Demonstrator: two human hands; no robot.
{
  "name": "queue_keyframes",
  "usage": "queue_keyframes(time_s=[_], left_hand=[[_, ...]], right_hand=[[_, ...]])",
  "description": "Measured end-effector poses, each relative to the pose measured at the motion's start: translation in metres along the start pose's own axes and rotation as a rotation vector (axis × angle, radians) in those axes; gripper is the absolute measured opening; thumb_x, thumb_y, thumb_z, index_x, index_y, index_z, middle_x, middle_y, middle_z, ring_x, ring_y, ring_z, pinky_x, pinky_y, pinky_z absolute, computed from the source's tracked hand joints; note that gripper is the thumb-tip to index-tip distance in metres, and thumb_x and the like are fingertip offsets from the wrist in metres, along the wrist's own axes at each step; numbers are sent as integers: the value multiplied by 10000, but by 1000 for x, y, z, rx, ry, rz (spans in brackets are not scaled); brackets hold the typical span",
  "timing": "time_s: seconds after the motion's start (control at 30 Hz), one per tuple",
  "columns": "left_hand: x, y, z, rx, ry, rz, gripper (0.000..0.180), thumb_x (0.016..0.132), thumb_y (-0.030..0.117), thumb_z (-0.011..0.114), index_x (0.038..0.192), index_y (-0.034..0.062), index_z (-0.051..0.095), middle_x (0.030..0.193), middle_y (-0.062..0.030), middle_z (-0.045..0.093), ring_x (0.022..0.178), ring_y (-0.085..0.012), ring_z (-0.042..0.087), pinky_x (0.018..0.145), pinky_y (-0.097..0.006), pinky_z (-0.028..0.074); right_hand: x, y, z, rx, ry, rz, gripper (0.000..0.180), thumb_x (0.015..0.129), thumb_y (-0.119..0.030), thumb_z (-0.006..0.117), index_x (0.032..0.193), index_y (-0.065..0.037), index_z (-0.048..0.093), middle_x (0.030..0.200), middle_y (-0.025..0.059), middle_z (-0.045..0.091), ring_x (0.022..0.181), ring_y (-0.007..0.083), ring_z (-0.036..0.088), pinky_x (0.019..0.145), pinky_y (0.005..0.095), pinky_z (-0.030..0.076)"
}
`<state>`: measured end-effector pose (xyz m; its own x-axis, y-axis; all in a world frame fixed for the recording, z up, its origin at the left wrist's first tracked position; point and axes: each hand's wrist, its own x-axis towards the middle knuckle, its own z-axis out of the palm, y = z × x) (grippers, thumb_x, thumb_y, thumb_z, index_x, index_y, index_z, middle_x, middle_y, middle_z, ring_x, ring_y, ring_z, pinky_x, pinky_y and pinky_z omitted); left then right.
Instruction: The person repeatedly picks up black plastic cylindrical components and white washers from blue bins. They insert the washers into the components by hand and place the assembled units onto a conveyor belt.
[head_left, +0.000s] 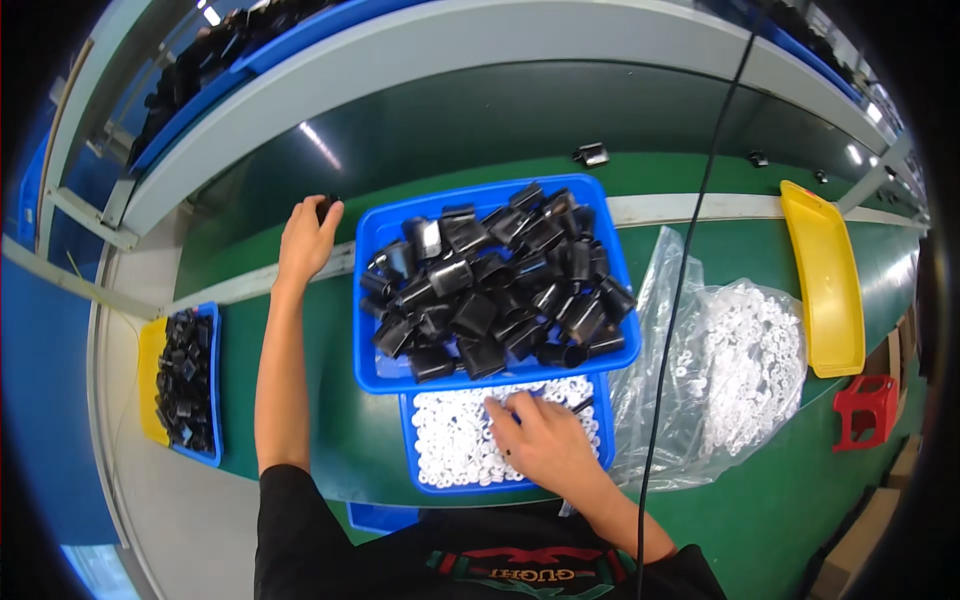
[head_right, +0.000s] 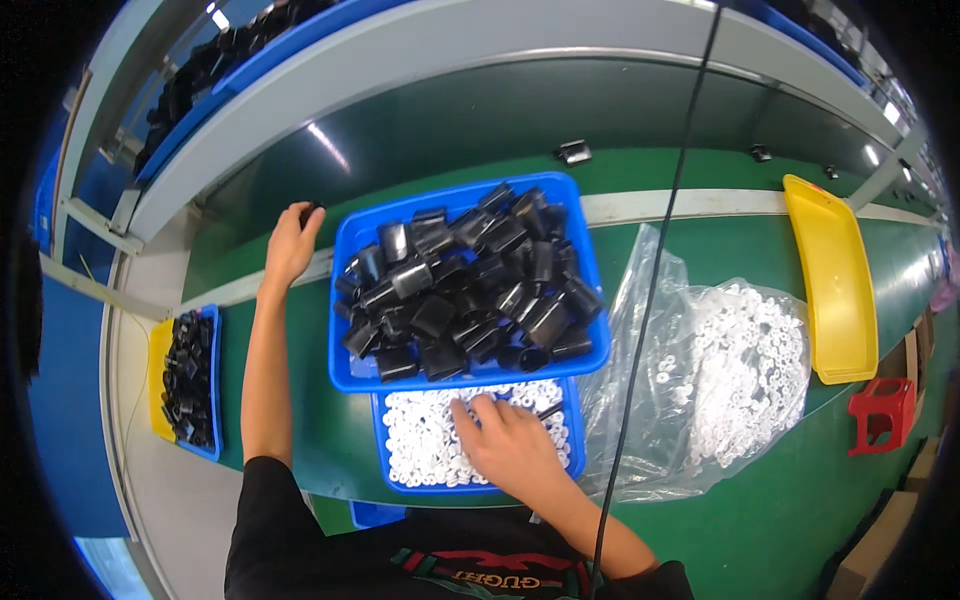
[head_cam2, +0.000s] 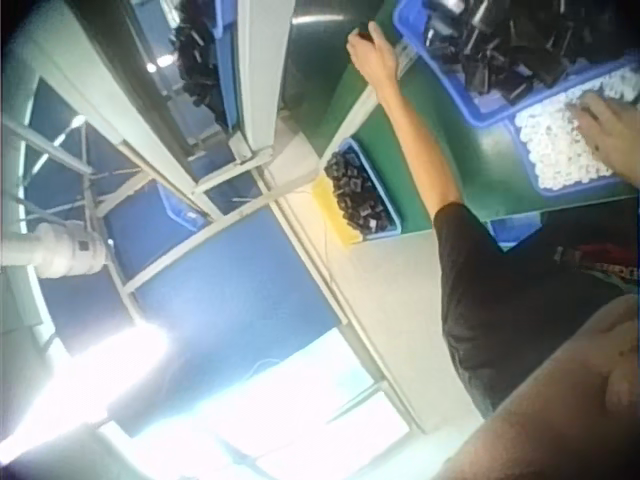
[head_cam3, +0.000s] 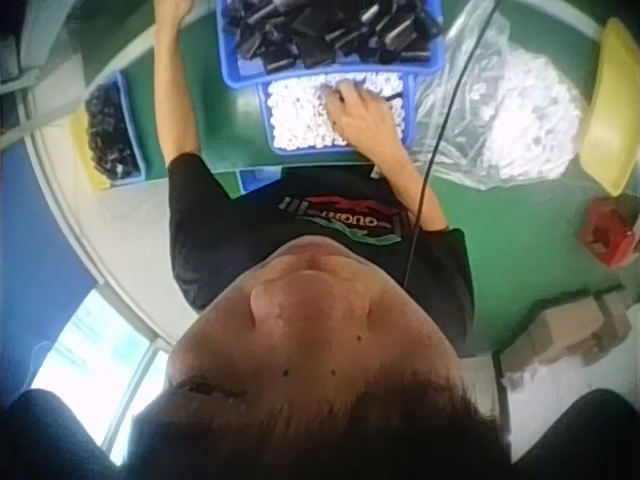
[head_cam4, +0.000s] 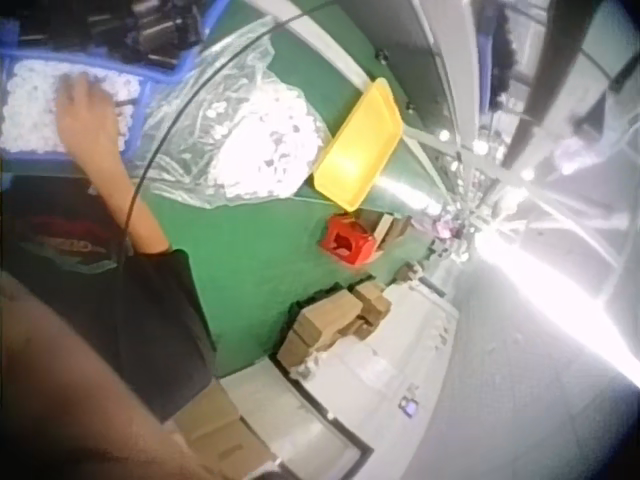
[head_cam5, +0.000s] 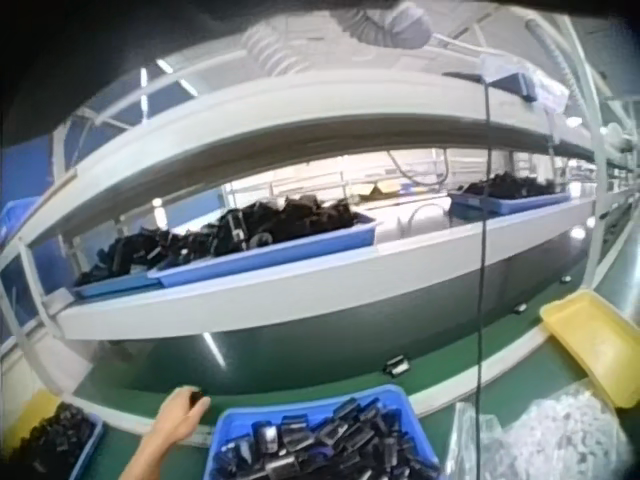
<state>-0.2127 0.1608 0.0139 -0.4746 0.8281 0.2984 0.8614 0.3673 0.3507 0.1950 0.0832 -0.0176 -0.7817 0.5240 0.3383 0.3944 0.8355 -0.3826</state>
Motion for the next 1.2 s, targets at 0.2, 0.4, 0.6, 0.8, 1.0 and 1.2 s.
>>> queue_keyframes(time_s=[0.2, 0.4, 0.6, 0.8, 1.0, 1.2], left_hand=[[61, -19, 56, 98, -186, 184, 563, 849, 457, 672, 1191, 14, 614, 1172, -220, 617, 1099, -401, 566, 960, -456, 452], [50, 24, 23, 291, 63, 234, 418, 887, 356, 657, 1179, 58, 634, 1088, -176, 609, 1096, -359, 546, 921, -448, 461], [-29, 142, -41, -211, -298, 442, 336, 838, 228, 712, 1091, 15, 657, 949, -142, 588, 873, -292, 609, 772, -388, 502], [-44, 146, -32, -143, -353, 397, 369, 776, 176, 771, 1105, 51, 663, 984, -116, 585, 789, -260, 619, 730, -380, 513], [-31, 143, -23, -244, -388, 369, 393, 705, 142, 813, 1047, 42, 648, 864, -82, 577, 708, -200, 557, 668, -340, 488], [-37, 136, -32, -371, -352, 329, 318, 696, 59, 779, 993, 34, 668, 838, -62, 542, 716, -172, 535, 656, -303, 472]], right_hand=[[-7, 8, -1, 50, 43, -29, 218, 777, -116, 634, 992, -83, 645, 849, 55, 521, 698, 194, 624, 593, 317, 524], [-6, 6, -2, 86, 80, -70, 139, 744, -114, 625, 870, -74, 579, 840, 57, 510, 714, 188, 628, 595, 323, 535], [-12, 8, 5, 124, 7, -62, 160, 762, -126, 625, 900, -58, 582, 862, 60, 523, 709, 200, 643, 589, 331, 533], [-10, 9, 8, 163, 44, -55, 200, 755, -92, 623, 945, -47, 580, 889, 69, 529, 698, 206, 644, 573, 346, 532], [-10, 9, 6, 246, 78, -11, 266, 740, -57, 629, 1004, -39, 606, 929, 82, 536, 719, 222, 660, 578, 358, 549], [-8, 8, 6, 265, 109, 16, 280, 735, -73, 703, 1005, -55, 636, 934, 49, 567, 681, 186, 656, 552, 318, 533]])
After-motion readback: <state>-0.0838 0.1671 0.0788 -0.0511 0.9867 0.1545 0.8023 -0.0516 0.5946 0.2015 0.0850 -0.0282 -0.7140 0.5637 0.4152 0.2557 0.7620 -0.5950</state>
